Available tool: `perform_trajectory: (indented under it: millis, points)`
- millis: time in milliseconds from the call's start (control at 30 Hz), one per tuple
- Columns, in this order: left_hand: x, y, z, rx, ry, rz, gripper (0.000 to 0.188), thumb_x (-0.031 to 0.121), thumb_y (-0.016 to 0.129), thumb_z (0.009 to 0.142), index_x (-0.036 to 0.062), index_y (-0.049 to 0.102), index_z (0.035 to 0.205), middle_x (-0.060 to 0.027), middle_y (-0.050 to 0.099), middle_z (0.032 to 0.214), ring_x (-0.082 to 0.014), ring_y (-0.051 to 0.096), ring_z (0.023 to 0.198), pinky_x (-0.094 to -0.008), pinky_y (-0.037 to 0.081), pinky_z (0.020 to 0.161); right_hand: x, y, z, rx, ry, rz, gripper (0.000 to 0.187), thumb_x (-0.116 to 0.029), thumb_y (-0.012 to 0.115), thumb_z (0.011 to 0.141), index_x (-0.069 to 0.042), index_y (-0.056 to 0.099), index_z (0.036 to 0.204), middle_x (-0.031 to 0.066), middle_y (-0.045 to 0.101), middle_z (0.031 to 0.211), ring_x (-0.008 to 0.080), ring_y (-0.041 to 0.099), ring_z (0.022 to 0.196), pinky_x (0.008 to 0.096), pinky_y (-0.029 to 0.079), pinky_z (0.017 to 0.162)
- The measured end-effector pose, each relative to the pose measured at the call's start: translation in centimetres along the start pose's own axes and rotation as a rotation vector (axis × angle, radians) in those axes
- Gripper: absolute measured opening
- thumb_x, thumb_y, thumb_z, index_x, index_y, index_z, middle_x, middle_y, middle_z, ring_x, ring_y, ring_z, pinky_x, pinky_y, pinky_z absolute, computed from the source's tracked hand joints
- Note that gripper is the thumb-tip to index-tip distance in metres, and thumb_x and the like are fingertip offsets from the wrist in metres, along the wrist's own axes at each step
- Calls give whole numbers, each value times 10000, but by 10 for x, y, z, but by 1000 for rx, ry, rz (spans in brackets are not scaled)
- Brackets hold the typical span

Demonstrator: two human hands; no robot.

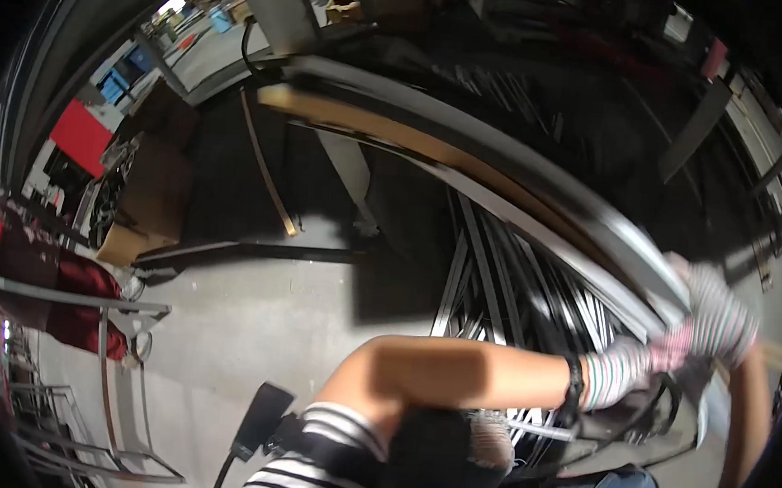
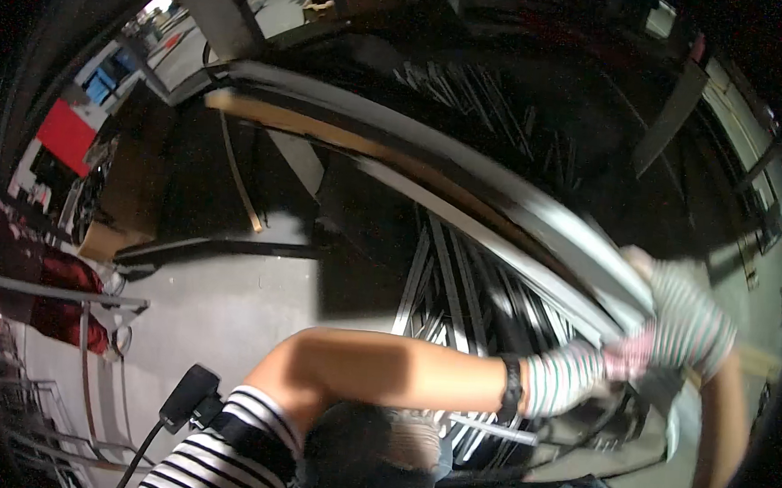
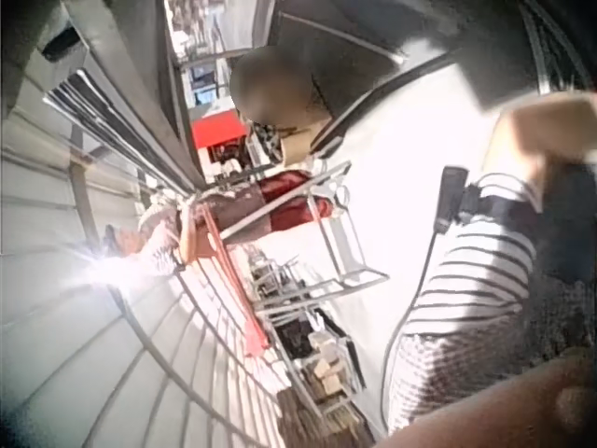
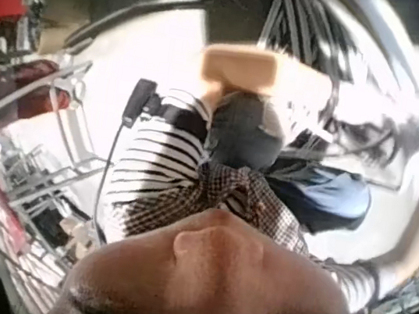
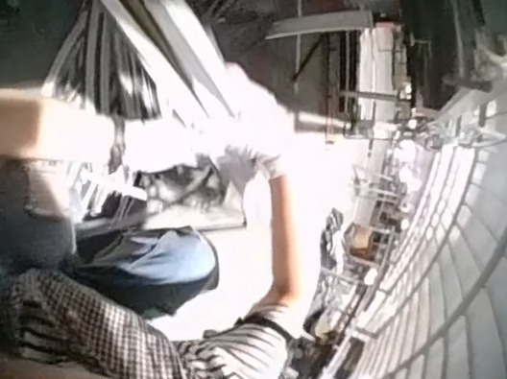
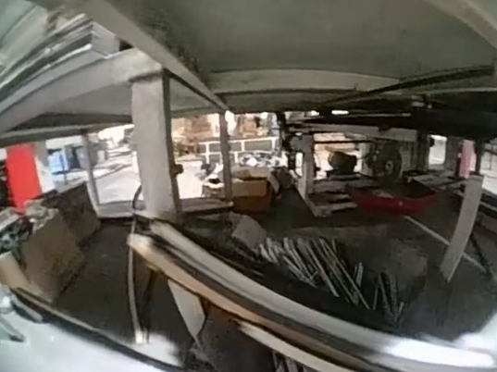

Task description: Gather long white strips, bundle them with tape, and collect a large pile of scrap material from the factory floor.

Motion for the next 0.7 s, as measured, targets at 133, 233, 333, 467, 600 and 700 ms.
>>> perform_trajectory:
  millis: [133,233,333,467,600,700]
  points:
    - [-205,46,7,-140,-515,-230,393,157,848,788,47,695,1133,-88,698,1121,-250,645,1092,-441,535,948,71,194,-171,252,411,714,846,-266,884,613,45,530,1315,155,681,1093,243,664,967,355,530,913]
    - [-67,43,61,-117,-403,122,426,179,894,721,31,716,1078,-98,694,1110,-253,650,1068,-464,589,818,117,119,-145,463,583,763,753,-96,793,663,37,500,1344,127,664,1106,189,643,960,346,541,896]
    - [10,16,81,-263,-240,203,743,244,855,773,-153,466,1265,-255,606,1278,-299,606,1195,-370,614,805,138,77,-83,600,427,594,603,0,694,750,9,525,1329,100,698,1002,192,685,857,333,581,797]
    - [55,-89,65,91,-24,459,948,640,541,912,-128,337,1429,-301,392,1493,-335,433,1383,-445,493,1024,180,-4,73,487,203,413,578,-282,612,975,26,435,1431,232,671,1151,287,667,1069,401,496,1019]
    - [12,-253,-68,403,113,850,553,563,607,911,73,705,1147,-144,698,1125,-232,651,1045,-395,514,926,154,-25,198,976,220,-172,815,-345,802,806,-45,421,1461,202,463,1462,344,428,1368,439,350,1147]
    - [39,-401,-206,1283,497,1165,374,348,647,943,41,605,1153,-113,678,1043,-200,635,981,-354,530,867,48,49,218,964,-156,-273,761,-295,791,812,-65,441,1448,196,485,1434,358,457,1338,468,372,1130]
Point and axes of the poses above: each hand's wrist, its own z-axis towards the middle knuckle, its own y-axis out of the palm, x = y × z, the point moved 2 cm from there along z, towards the middle knuckle
